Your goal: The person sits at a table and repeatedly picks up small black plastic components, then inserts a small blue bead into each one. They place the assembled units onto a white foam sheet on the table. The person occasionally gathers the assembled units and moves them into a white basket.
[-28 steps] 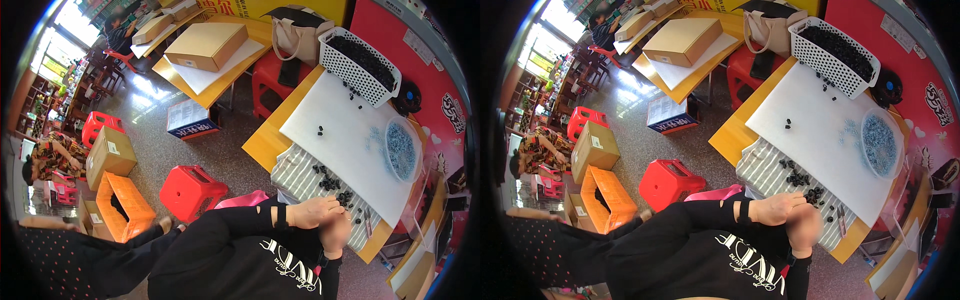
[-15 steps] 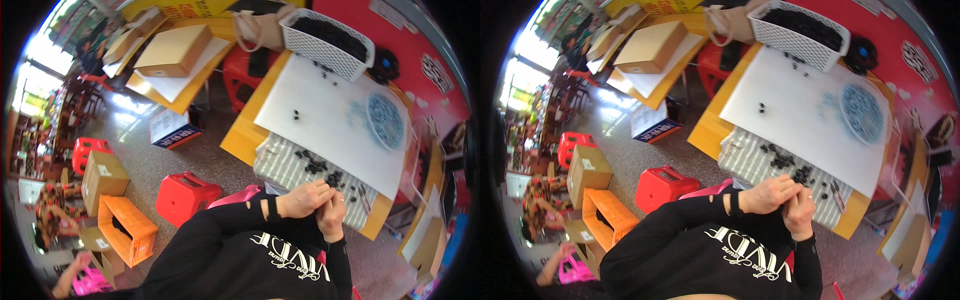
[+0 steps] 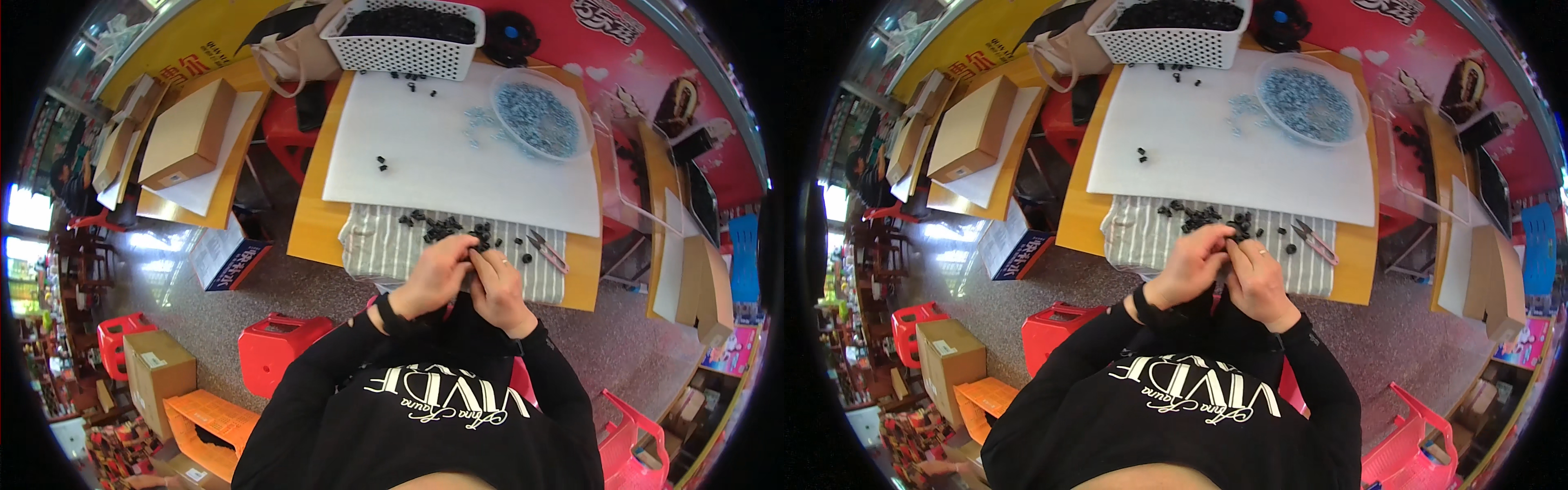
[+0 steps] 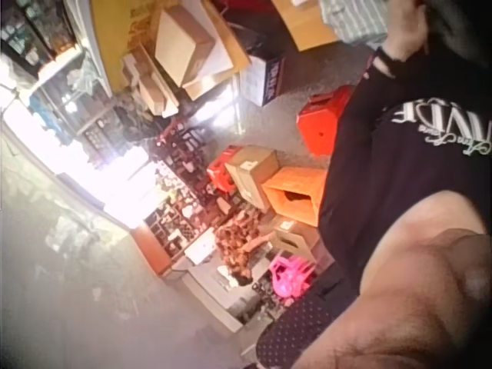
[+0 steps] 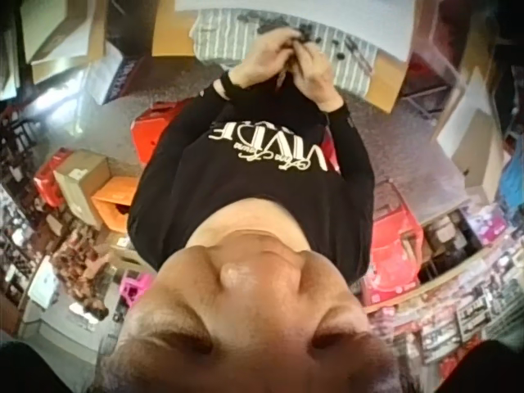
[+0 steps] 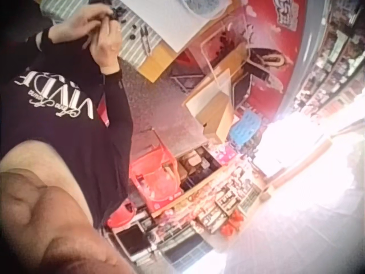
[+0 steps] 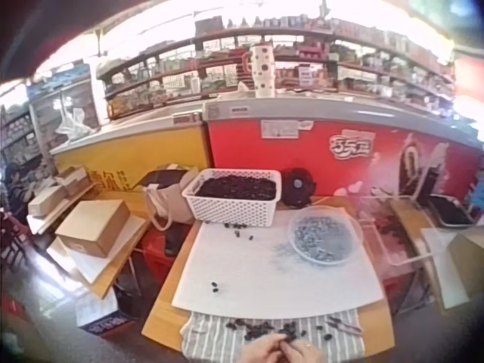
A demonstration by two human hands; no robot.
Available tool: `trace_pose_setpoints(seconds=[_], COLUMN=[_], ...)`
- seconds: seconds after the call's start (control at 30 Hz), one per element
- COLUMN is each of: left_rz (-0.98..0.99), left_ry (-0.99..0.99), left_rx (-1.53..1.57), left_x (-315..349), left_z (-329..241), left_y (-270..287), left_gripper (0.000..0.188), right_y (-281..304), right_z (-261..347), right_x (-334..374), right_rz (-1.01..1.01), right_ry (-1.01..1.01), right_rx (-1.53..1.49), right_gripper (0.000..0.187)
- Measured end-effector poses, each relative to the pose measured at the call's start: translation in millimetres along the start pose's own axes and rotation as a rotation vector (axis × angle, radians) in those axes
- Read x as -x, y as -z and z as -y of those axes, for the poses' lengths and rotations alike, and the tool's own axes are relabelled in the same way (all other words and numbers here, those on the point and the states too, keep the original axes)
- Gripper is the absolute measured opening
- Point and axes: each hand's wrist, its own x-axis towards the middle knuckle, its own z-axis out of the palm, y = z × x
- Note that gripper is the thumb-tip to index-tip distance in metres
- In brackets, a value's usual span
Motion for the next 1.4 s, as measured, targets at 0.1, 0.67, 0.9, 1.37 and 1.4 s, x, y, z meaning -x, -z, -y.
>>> trace_pose_setpoints(seconds=[0.1,0.67,0.9,1.37,1.4], left_rz=[0.143,-0.030,0.090,0.122,0.133], left_ry=[0.445,0.574,0.605,0.643,0.632], left_rx=[0.600,1.033,1.062,1.179,1.181], left_x=[-5.5,18.5,15.1,23.4,23.7], left_z=[-2.4,-15.2,-12.6,-6.6,-5.7], left_y=[18.4,8.9,16.2,14.2,14.3], left_gripper=[0.022,0.023,0.028,0.025,0.025], right_y=[11.0,10.0,13.3,6.4,6.5], right_z=[8.9,34.6,27.2,33.9,34.0], right_x=[-2.2,5.2,2.2,4.4,4.5], right_rz=[0.040,-0.069,-0.070,-0.239,-0.233], right_ry=[-0.176,-0.189,-0.112,-0.036,-0.033], right_rx=[-0.289,-0.060,-0.131,0.032,0.044], right_gripper=[0.038,0.039,0.037,0.017,0.017])
